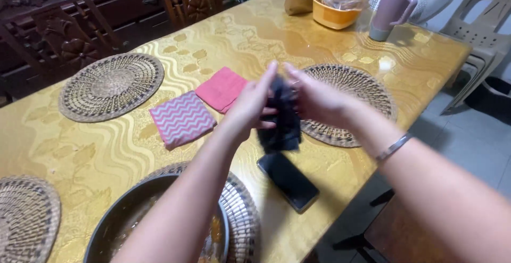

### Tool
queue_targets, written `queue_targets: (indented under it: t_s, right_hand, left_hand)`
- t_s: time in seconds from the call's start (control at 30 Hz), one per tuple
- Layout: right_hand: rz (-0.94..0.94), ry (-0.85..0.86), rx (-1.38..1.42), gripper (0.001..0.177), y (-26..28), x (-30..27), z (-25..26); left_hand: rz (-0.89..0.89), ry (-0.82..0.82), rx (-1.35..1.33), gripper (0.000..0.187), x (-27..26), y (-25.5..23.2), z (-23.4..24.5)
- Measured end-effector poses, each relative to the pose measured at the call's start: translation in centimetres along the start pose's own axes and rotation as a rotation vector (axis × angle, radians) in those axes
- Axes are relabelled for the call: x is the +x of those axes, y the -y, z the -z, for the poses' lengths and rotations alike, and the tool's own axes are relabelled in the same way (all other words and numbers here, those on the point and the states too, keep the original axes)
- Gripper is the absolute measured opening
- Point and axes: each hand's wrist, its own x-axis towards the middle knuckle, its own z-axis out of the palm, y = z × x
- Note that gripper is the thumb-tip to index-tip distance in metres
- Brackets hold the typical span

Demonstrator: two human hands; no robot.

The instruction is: Washing a cleaning cloth in a sink and then using it to wipe down a dining table surface.

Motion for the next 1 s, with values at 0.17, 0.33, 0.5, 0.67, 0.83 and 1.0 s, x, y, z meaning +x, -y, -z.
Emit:
queue_targets:
  t_s: [0.17, 0.33, 0.5, 0.67, 0.83, 1.0]
  right_hand:
    - [-0.116, 0.341, -0.157, 0.078, -1.8, 1.9, 1.3]
    - [-0.062, 0.242, -1.107, 0.1, -17.3, 9.7, 4.9]
    - [0.036, 0.094, -1.716, 0.125, -20.3, 3.3, 2.9]
    - [0.17, 0.27, -1.77, 0.118, -17.1, 3.9, 9.7]
    - [0.235, 0.3, -1.9, 0.118, -15.9, 5.3, 16.0]
    - [0.425, 0.24, -1.85, 0.118, -16.0, 5.3, 18.0]
  left_hand:
    - [-0.196, -0.513, 0.372, 0.041, 10.6, 7.4, 5.9]
    - [-0.1, -0.602, 0.227, 0.031, 6.6, 5.1, 5.3]
    - [-0.143, -0.625, 0.113, 0.017, 8.1, 2.6, 3.3]
    - [-0.141, -0.541, 0.0, 0.013, 11.4, 1.0, -1.2]
    - [-0.107, -0.474, 0.004, 0.008, 14.9, 2.5, -6.4]
    - [0.014, -0.445, 0.085, 0.013, 16.2, 1.5, -9.1]
